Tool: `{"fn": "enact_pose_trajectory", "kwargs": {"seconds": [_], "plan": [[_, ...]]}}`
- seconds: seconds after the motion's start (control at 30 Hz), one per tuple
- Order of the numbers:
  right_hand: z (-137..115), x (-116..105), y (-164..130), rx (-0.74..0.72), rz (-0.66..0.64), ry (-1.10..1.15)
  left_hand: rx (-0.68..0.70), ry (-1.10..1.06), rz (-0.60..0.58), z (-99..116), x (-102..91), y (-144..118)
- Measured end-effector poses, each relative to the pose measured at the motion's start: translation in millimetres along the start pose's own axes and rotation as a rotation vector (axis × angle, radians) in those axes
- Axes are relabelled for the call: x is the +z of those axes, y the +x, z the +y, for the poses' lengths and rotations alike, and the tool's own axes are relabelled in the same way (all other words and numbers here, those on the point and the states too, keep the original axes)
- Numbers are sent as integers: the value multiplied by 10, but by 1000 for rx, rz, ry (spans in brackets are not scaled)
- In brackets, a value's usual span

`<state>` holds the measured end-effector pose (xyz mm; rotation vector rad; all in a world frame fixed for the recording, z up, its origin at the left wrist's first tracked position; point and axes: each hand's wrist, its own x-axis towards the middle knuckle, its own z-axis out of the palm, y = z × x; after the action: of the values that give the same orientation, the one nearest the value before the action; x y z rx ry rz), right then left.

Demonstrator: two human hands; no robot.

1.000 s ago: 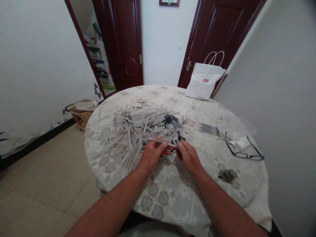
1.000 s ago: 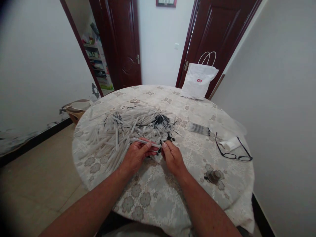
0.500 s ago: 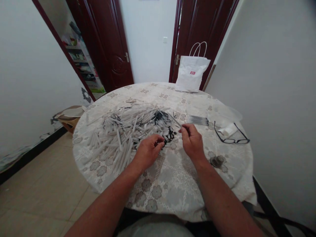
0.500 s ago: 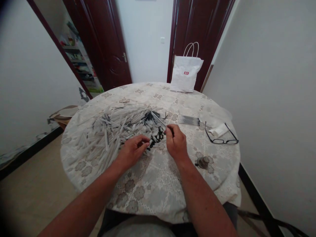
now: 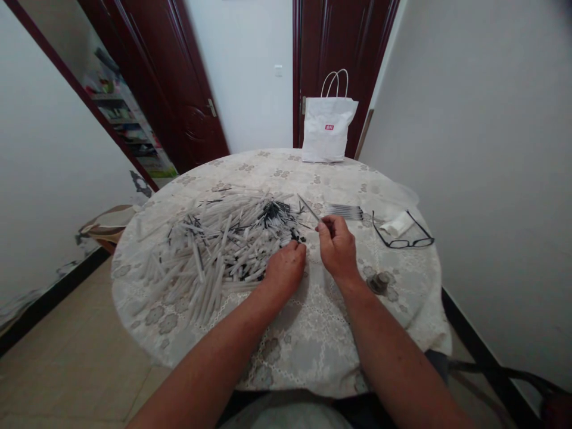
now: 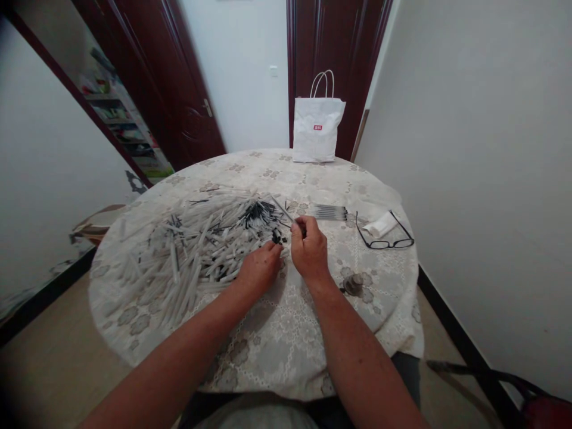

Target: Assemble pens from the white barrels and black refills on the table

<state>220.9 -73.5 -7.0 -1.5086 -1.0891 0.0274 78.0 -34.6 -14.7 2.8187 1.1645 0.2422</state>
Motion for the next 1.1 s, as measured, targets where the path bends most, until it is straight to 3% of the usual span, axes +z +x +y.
{"fn": "enact_pose_trajectory", "kwargs": {"seconds": [0.23,0.47,0.57,0.63,0.77,0.9,1.1], "plan": [[-15,-19,6,-3,4,-4,-34,46,-36,68,91,188],[-8,4,-4,15,-7,25,12,-44,26,49,12,95],[-29,1,-16,22,-15,58,6,-277,178,-120,-134,-4],[-64,-7,-36,15,-51,88,-6,-560,308,-299,-243,-89],[-146,-3,-121,-54,-174,115,-223,-1085,435,-673,-384,-258],[-163,39,-226,-106,-281,88,-327,-1351,552,-868,-363,-312],[-113,102,-306,-149,-365,37,-391,-1827,684,-924,-283,-266]]}}
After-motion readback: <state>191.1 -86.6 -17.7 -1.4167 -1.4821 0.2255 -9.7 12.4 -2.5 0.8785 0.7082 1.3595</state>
